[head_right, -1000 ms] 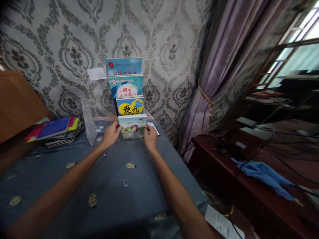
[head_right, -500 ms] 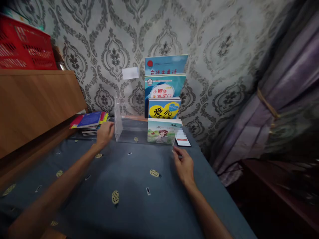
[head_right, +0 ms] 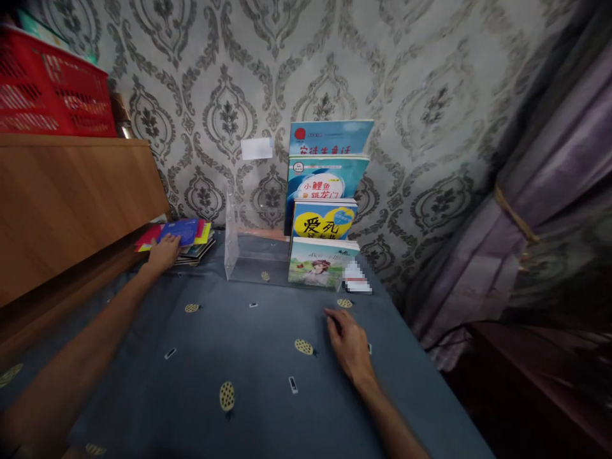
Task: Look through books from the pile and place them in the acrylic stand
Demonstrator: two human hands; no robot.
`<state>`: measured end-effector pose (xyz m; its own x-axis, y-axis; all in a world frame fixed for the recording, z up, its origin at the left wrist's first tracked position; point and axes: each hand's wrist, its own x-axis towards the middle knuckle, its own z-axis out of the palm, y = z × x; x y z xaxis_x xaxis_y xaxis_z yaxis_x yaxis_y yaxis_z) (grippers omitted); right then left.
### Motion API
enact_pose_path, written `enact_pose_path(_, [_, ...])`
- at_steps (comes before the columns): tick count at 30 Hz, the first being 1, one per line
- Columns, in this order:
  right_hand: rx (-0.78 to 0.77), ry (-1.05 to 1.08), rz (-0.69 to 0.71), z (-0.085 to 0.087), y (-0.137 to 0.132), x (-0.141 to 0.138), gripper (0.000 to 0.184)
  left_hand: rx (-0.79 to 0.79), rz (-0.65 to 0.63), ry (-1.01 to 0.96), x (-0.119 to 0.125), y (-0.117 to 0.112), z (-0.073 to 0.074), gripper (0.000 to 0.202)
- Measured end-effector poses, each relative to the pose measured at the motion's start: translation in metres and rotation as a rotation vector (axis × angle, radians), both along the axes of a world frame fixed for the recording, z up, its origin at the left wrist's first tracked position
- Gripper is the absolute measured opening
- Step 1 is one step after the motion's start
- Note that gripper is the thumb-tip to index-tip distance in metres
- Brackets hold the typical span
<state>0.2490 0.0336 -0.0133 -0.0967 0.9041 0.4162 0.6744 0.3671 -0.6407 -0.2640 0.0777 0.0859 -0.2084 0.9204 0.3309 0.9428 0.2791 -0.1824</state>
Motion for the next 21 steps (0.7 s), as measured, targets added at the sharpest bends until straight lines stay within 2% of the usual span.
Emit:
enact_pose_path(6, [0.011,-0.018,0.017,-0.001,0.0,0.001,0.035,-0.054,-0.06,0.059,0.009,-0.013,0.014,0.038])
enact_pose_path(10, [0.022,-0.024,0.019,0.0,-0.001,-0.001,0.033,-0.067,-0.088,0.081,0.024,-0.031,0.014,0.038])
enact_pose_path(13, [0.023,-0.031,0.026,0.002,-0.003,-0.003,0.034,-0.079,-0.118,0.08,0.042,-0.048,0.004,0.038])
enact_pose_path(21, [-0.008,-0.049,0.031,0.006,-0.007,-0.005,0.035,-0.186,-0.198,-0.022,0.089,-0.091,-0.041,0.031])
